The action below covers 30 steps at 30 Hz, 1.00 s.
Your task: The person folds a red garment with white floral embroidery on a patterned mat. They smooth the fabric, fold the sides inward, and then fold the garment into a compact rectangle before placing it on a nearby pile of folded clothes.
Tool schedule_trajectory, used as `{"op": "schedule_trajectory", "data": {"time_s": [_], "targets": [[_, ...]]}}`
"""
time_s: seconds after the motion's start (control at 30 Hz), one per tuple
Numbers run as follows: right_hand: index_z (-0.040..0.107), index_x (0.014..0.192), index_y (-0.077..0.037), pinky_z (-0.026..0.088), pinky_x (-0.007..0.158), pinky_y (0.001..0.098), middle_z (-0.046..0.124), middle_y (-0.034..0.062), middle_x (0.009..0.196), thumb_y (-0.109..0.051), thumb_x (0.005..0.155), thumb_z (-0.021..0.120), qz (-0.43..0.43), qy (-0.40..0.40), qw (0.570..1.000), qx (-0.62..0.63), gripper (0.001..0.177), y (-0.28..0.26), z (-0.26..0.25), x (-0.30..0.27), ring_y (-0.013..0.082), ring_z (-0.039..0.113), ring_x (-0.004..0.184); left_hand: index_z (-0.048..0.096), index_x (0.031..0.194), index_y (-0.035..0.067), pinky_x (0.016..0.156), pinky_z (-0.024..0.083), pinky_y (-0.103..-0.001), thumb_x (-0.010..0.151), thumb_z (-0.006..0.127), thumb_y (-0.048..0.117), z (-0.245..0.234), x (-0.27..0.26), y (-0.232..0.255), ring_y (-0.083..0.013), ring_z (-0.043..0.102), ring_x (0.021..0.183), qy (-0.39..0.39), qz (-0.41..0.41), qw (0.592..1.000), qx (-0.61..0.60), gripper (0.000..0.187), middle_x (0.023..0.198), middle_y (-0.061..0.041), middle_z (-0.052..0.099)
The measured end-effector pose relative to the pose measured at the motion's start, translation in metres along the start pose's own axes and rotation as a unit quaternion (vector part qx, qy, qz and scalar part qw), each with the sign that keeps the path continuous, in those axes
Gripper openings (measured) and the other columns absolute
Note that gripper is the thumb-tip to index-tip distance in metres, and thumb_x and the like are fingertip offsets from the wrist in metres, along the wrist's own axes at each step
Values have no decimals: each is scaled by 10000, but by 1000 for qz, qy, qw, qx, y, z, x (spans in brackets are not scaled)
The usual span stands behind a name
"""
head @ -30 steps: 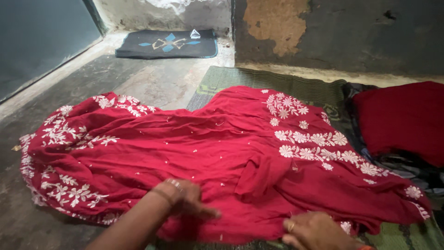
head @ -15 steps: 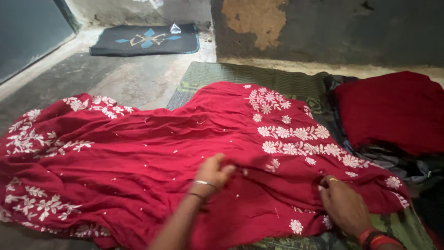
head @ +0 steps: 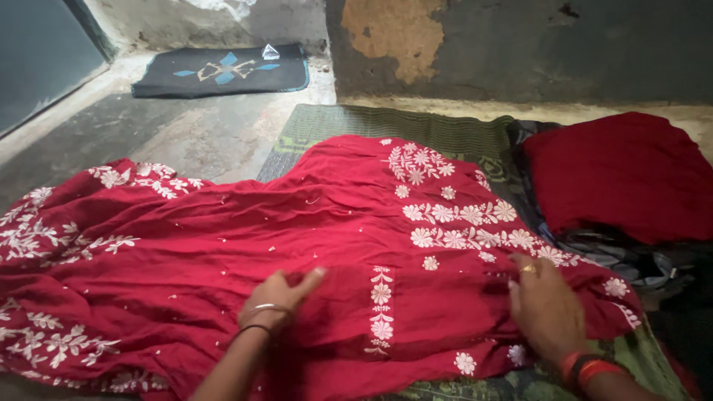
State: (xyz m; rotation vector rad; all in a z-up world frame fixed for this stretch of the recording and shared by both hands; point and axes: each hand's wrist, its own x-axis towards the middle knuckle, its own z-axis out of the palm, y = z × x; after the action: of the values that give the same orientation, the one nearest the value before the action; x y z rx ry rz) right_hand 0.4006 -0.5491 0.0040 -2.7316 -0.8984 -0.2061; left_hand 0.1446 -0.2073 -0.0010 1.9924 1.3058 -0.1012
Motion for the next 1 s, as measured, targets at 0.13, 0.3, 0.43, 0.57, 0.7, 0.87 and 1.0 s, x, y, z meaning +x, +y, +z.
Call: {"op": "schedule_trajectory", "data": {"time_s": [0.13,0.3,0.43,0.57,0.7,0.87,1.0], "targets": [[623,1279,-88,540,909,495,620,196,1175,-192,917,606,-33,106,993,-29,377,23,-9,14,389,643,1061,662,1224,103,941,513,-506,873,639,574,11,-10,20,-409,657,1135,116,73,991,-6,589,1183,-237,693],[638,1313,-73,520,925,519,611,238,1205,-160,946,632,84,87,992,-38,377,52,-25,7,404,631,1075,614,1185,53,859,504,-552,997,545,479,-4,0,-4,-483,670,1021,227,49,960,-156,471,1068,-291,719],[608,1300,-97,527,970,490,627,184,1252,-277,912,654,-19,94,994,-45,430,61,-34,-17,383,634,1124,683,1164,29,848,524,-504,938,645,521,-14,12,-39,-422,691,1002,164,49,982,-85,543,1045,-258,722],[576,1341,-109,523,961,478,618,179,1256,-312,851,681,-60,44,994,-84,541,67,-20,-22,364,639,1121,758,1102,-10,785,558,-386,878,737,496,2,28,-70,-231,711,876,16,36,988,-147,554,945,-139,782],[627,1320,-59,500,929,478,613,228,1269,-333,772,723,0,162,979,-126,620,89,10,-6,410,615,1122,784,1093,10,704,508,-314,972,629,411,19,36,-93,-128,616,774,23,15,932,-361,447,905,-29,739],[765,1007,-125,530,951,433,771,128,1079,-343,890,679,-61,69,990,107,262,136,23,33,330,695,1060,769,1054,4,710,497,-301,986,622,403,16,36,-91,-109,596,762,46,54,898,-434,431,898,-1,712],[704,1201,-33,552,847,539,728,259,961,-366,1116,517,219,-3,957,188,391,157,12,47,452,717,906,745,1026,-24,743,502,-377,1021,586,488,11,32,-95,-177,599,763,138,-22,941,-309,536,860,-91,696]]}}
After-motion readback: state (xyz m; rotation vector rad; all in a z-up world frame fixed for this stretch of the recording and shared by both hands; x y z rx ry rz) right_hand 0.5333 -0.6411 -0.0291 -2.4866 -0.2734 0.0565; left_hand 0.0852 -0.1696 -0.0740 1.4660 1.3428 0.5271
